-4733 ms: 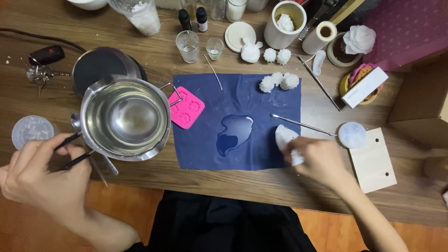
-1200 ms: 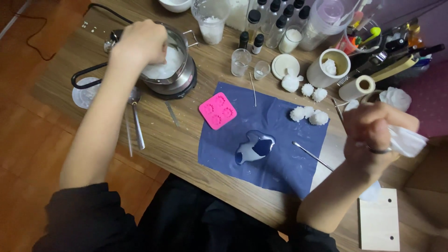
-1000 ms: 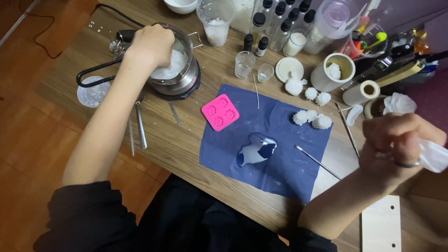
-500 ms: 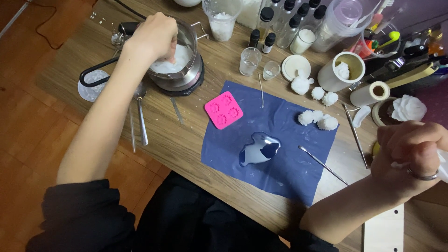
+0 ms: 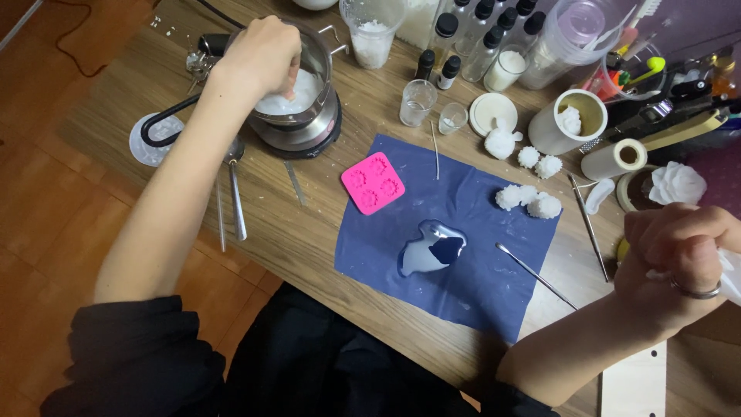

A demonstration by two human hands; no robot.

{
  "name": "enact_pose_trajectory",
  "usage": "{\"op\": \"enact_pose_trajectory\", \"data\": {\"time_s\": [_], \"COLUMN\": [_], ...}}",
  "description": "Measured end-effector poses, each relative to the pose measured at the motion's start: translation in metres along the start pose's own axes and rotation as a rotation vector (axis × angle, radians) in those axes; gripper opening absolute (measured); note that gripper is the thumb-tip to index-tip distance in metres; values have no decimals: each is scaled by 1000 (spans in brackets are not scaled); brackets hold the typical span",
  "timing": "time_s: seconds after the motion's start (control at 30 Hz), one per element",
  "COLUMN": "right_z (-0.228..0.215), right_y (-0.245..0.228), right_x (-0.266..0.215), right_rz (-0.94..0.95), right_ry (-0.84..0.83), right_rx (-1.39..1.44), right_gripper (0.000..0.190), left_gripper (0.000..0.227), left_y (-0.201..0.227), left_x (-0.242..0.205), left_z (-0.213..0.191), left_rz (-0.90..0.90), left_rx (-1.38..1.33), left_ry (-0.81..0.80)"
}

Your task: The person cleans the inside of a metal pot with a paper towel and then stirs white wax in the pot while it sits on a heating element.

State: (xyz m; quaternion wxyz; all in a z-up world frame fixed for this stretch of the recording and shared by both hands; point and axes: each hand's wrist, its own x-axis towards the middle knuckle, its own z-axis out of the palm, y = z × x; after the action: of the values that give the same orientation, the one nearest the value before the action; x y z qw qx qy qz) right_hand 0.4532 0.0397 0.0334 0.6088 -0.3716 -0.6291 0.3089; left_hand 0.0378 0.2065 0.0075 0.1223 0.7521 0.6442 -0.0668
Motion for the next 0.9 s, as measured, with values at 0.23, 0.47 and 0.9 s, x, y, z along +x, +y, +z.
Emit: {"op": "enact_pose_trajectory", "data": {"time_s": [0.23,0.47,0.9], "right_z": [0,-13,27], "right_y": [2,12,23], "right_x": [0,-3,17], "right_rz": [-221,43,214], "right_ry": [-92,-13,73], "right_rx": [-217,32,631], "right_gripper": [35,38,31], "left_gripper": [21,22,18], "left_y": [-13,-9,-12], "left_x": [6,-2,6], "left_z": [10,1,4], "left_rz": [48,50,34], "left_rx": [4,-39,36], "left_ry": [35,-20,44]}}
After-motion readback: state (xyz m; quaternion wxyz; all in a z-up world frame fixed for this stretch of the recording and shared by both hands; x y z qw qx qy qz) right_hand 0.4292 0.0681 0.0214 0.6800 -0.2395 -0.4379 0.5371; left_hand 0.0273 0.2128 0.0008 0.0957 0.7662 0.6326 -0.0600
